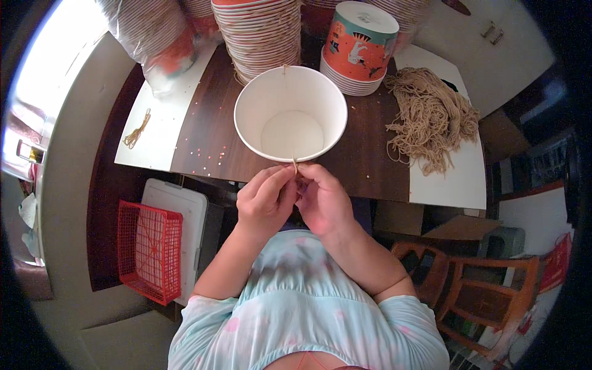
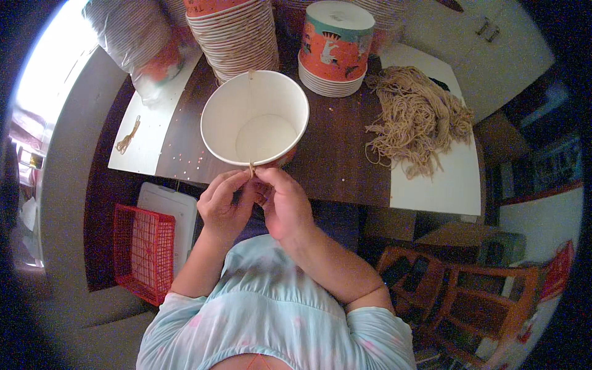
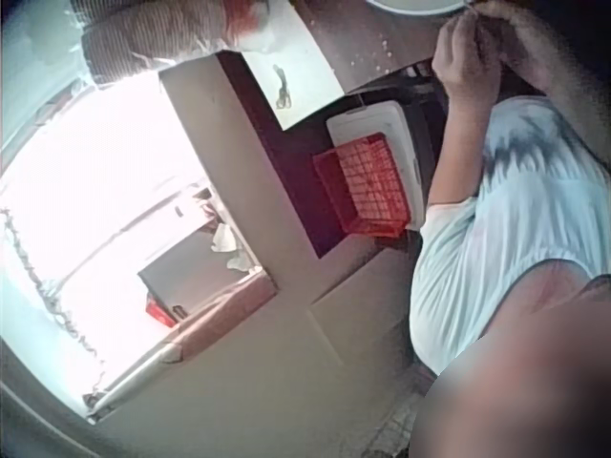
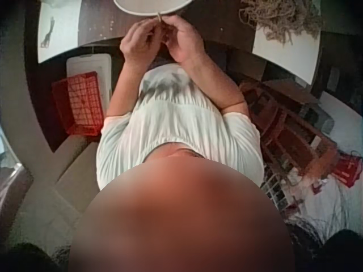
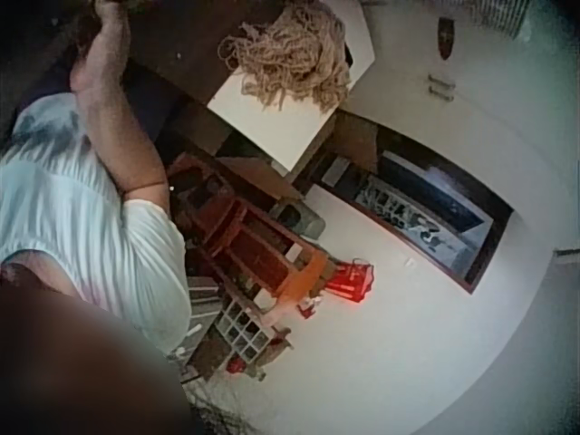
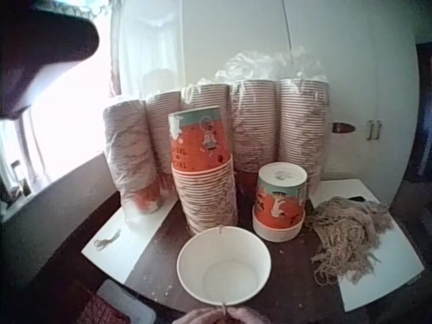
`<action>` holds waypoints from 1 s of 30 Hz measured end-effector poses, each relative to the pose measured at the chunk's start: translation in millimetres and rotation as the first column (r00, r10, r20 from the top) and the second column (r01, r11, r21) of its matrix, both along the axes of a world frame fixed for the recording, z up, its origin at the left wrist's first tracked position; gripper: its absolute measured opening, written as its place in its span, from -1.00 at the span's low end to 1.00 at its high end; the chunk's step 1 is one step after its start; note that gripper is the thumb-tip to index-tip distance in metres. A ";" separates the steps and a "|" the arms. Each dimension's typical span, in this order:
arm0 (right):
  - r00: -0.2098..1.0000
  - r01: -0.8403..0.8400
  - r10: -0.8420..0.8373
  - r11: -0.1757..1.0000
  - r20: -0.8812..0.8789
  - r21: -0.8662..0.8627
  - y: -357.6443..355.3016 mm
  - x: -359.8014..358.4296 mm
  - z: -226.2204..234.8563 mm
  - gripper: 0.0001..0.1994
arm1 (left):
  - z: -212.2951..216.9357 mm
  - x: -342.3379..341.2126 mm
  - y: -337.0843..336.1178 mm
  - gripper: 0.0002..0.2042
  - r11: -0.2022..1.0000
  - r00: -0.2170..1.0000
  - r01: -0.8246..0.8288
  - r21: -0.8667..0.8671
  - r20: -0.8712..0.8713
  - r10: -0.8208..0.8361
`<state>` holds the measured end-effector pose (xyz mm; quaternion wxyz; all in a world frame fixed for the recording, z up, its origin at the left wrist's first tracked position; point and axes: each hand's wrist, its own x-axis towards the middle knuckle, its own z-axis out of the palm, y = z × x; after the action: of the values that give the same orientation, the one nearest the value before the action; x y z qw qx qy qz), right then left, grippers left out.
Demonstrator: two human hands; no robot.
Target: Attaching thin strings to paper cups through pre-punched holes to create handles.
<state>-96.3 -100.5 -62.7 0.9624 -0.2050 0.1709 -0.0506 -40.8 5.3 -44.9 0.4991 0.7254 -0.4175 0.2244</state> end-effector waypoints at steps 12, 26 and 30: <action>0.987 -0.156 0.093 0.729 -0.128 -0.667 -28.5 0.5 13.6 -0.83 | 21.9 2.6 3.1 -0.89 0.999 0.991 -0.022 0.036 -0.131 0.027; 0.997 -0.081 -0.025 -0.187 -0.078 -0.979 -47.6 -1.9 33.5 -0.80 | 30.9 12.1 -7.5 -0.90 0.980 0.702 0.099 -0.171 -0.686 -0.190; 0.896 0.274 -0.259 -0.317 0.361 -0.908 -33.3 -13.7 45.7 -0.62 | 26.8 23.7 -3.7 -0.93 0.964 0.817 0.186 -0.188 -0.516 -0.258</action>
<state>-110.0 -133.9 -17.0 0.3918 -0.8301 0.1025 -0.3833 -17.1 1.6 -18.1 0.6644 0.6715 -0.3276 -0.0206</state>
